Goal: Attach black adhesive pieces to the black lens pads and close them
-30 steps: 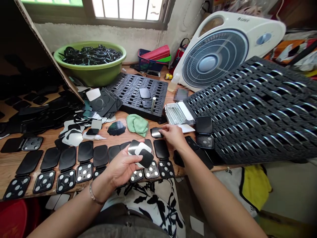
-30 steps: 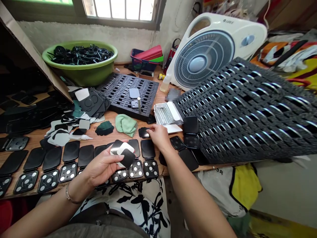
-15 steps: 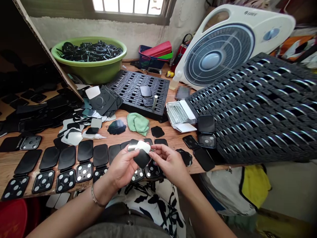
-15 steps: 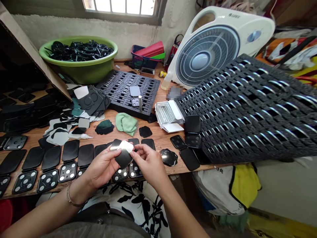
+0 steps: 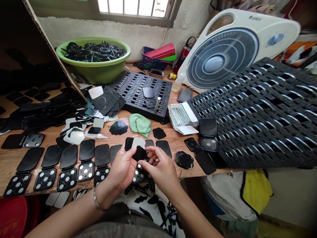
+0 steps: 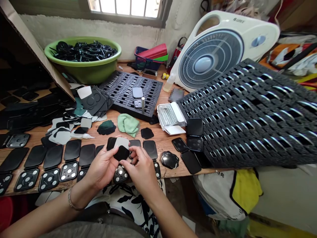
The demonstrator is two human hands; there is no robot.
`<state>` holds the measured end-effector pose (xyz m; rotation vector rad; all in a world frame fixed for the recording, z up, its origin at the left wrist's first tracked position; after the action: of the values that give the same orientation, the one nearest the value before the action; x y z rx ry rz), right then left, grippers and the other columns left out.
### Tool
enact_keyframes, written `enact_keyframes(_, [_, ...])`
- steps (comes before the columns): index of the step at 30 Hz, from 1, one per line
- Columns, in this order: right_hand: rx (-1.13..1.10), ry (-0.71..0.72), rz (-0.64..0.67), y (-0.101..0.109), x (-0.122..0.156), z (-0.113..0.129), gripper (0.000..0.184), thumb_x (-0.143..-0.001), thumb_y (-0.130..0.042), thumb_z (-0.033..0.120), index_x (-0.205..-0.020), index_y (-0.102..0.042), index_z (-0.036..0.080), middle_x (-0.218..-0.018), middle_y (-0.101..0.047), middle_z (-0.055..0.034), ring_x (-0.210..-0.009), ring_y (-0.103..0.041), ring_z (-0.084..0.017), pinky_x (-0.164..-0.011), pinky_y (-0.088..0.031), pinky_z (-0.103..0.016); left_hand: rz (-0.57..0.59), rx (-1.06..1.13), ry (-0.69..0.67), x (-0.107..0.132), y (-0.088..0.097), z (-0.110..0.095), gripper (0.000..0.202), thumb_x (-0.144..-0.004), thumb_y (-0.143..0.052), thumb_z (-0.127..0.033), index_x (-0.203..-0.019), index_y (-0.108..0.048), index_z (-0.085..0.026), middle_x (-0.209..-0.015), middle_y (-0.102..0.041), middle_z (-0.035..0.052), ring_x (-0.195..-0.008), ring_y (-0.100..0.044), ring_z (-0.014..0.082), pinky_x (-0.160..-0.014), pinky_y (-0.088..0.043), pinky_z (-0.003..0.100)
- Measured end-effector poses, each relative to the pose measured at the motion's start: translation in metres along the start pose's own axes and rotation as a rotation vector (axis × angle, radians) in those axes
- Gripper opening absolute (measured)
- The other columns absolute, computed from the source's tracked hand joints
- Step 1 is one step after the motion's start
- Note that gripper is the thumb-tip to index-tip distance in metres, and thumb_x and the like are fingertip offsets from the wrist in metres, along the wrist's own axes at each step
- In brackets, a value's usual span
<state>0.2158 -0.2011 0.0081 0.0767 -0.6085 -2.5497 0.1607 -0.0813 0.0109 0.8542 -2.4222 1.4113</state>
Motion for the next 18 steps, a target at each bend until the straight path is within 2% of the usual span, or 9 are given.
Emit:
enact_keyframes(7, [0.071,0.105,0.007,-0.005,0.0,0.008,0.036,-0.076,-0.072,0.019,-0.111,-0.064,0.022,-0.094,-0.06,-0.0014,-0.073,-0.058,-0.014,-0.071,-0.05,-0.029,-0.055,0.033,-0.032,-0.001,-0.002,-0.002,0.021,-0.08,-0.068,-0.007,-0.099,-0.066,-0.015,-0.102,-0.073,0.0079,-0.108,-0.066,0.0232,-0.102,-0.048,0.038])
enact_keyframes(9, [0.09,0.109,-0.019,-0.004,0.001,0.009,0.033,-0.074,-0.074,0.019,-0.105,-0.065,0.022,-0.091,-0.06,-0.0011,-0.073,-0.056,-0.014,-0.071,-0.049,-0.029,-0.07,0.023,-0.036,-0.001,-0.003,-0.003,0.018,-0.082,-0.066,-0.006,-0.098,-0.065,-0.014,-0.1,-0.073,0.0078,-0.103,-0.068,0.0214,-0.1,-0.049,0.037])
enact_keyframes(11, [0.059,0.069,-0.022,0.001,-0.001,0.009,0.02,-0.073,-0.074,0.024,-0.091,-0.065,0.02,-0.083,-0.06,-0.0004,-0.068,-0.054,-0.014,-0.066,-0.047,-0.028,-0.083,0.016,-0.029,-0.004,-0.002,-0.003,0.017,-0.083,-0.063,-0.006,-0.098,-0.065,-0.014,-0.099,-0.073,0.008,-0.099,-0.069,0.0198,-0.098,-0.051,0.035])
enact_keyframes(12, [0.01,0.031,0.004,0.006,-0.006,0.007,0.017,-0.074,-0.074,0.029,-0.084,-0.064,0.02,-0.078,-0.06,-0.0001,-0.065,-0.053,-0.014,-0.062,-0.046,-0.028,-0.087,0.012,-0.016,-0.005,-0.001,-0.003,0.017,-0.084,-0.062,-0.005,-0.099,-0.064,-0.014,-0.098,-0.073,0.0085,-0.097,-0.07,0.0195,-0.097,-0.052,0.035])
enact_keyframes(15, [-0.176,-0.077,0.071,0.026,-0.034,-0.006,0.026,-0.075,-0.072,0.043,-0.078,-0.062,0.019,-0.069,-0.062,0.0005,-0.06,-0.054,-0.013,-0.057,-0.044,-0.026,-0.097,-0.004,0.036,-0.008,0.002,-0.005,0.021,-0.086,-0.058,-0.005,-0.105,-0.062,-0.013,-0.1,-0.074,0.0111,-0.092,-0.072,0.0206,-0.092,-0.055,0.038])
enact_keyframes(18, [-0.082,-0.11,-0.044,0.049,-0.077,-0.028,0.031,-0.071,-0.072,0.045,-0.081,-0.063,0.017,-0.067,-0.063,0.0005,-0.057,-0.056,-0.013,-0.057,-0.045,-0.027,-0.078,-0.046,0.093,-0.007,0.003,-0.005,0.026,-0.086,-0.06,-0.005,-0.111,-0.06,-0.01,-0.104,-0.074,0.0157,-0.093,-0.073,0.0234,-0.087,-0.057,0.037])
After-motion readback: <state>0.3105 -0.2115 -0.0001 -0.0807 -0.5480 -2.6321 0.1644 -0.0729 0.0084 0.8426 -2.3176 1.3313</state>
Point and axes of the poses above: each hand's wrist, its own x-axis away from the middle knuckle, its own y-axis out of the back of the hand, z = x × y, the point moved 2 cm from there along -x, towards the middle knuckle
